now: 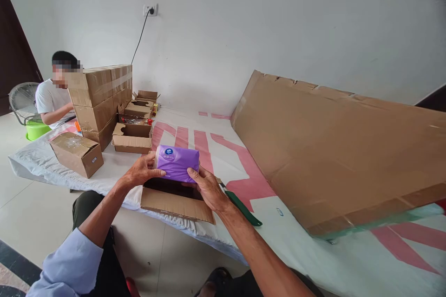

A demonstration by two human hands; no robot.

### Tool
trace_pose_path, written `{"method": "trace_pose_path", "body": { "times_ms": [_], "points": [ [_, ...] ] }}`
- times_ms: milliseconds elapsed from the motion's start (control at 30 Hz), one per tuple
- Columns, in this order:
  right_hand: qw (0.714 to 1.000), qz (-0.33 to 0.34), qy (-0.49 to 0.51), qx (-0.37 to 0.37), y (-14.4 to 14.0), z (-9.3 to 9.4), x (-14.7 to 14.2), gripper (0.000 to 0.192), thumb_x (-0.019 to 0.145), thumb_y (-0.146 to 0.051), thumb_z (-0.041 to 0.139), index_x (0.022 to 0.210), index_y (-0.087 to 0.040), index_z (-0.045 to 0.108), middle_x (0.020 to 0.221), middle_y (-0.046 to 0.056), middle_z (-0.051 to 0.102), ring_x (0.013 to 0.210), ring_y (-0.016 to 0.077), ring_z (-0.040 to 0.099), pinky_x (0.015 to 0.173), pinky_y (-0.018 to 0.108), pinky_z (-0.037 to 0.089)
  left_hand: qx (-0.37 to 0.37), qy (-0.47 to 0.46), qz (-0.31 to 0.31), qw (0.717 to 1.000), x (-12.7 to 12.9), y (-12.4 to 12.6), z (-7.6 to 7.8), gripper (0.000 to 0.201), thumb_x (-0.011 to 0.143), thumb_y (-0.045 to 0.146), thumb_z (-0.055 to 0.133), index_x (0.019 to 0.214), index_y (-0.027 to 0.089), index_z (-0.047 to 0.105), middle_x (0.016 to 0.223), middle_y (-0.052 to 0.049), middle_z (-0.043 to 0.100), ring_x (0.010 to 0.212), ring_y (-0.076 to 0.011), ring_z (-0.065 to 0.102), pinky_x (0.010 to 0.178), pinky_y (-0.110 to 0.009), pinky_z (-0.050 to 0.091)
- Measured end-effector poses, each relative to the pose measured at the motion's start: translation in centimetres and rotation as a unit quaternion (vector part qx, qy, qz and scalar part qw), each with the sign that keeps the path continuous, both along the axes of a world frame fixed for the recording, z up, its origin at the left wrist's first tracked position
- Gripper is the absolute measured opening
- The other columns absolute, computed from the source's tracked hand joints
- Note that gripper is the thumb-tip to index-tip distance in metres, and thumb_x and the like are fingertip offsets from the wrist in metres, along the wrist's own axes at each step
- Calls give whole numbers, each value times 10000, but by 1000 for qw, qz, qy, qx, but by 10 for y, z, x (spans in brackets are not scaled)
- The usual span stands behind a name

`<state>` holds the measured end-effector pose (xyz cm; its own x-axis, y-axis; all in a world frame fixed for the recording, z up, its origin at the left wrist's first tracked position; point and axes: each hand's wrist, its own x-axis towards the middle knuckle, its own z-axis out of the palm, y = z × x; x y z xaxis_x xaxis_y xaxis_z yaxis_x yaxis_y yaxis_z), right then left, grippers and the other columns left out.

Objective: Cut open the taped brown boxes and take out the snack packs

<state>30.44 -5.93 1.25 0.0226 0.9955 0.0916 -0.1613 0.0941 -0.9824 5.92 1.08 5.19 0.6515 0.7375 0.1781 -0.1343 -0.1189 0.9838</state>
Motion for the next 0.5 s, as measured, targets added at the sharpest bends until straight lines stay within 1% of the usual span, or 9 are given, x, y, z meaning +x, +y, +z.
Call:
{"method": "trace_pose_path", "body": {
  "times_ms": [133,267,367,500],
  "points": [
    [1000,-6,-4,0,-1,-1,-1,590,786,-731,852,1163,-280,800,1180,50,826,1068,305,748,837,452,655,-5,-11,6,1000,1,-1,-3,673,698,455,1006,1246,174,735,1189,-118,816,1179,-332,751,1105,-504,528],
    [1000,-13,-11,3,-4,-1,-1,594,781,-734,852,1147,-269,799,1156,57,832,1074,316,747,882,469,644,-4,-22,16,1000,3,-3,-7,714,678,439,1021,1272,174,727,1174,-113,818,1174,-332,754,1062,-474,548],
    [1000,-21,-17,6,-6,0,-2,601,773,-743,853,1139,-270,796,1159,55,835,1112,322,741,974,487,618,-5,-31,21,999,3,-5,-9,731,686,434,1019,1298,172,717,1184,-110,816,1187,-333,752,1070,-469,548],
    [999,-34,-28,17,-8,4,-2,598,771,-738,859,1137,-270,795,1175,51,836,1166,318,726,1115,503,548,-5,-29,32,999,4,-7,-13,717,688,430,1016,1286,166,721,1187,-105,817,1180,-339,755,1074,-469,548]
  ]
}}
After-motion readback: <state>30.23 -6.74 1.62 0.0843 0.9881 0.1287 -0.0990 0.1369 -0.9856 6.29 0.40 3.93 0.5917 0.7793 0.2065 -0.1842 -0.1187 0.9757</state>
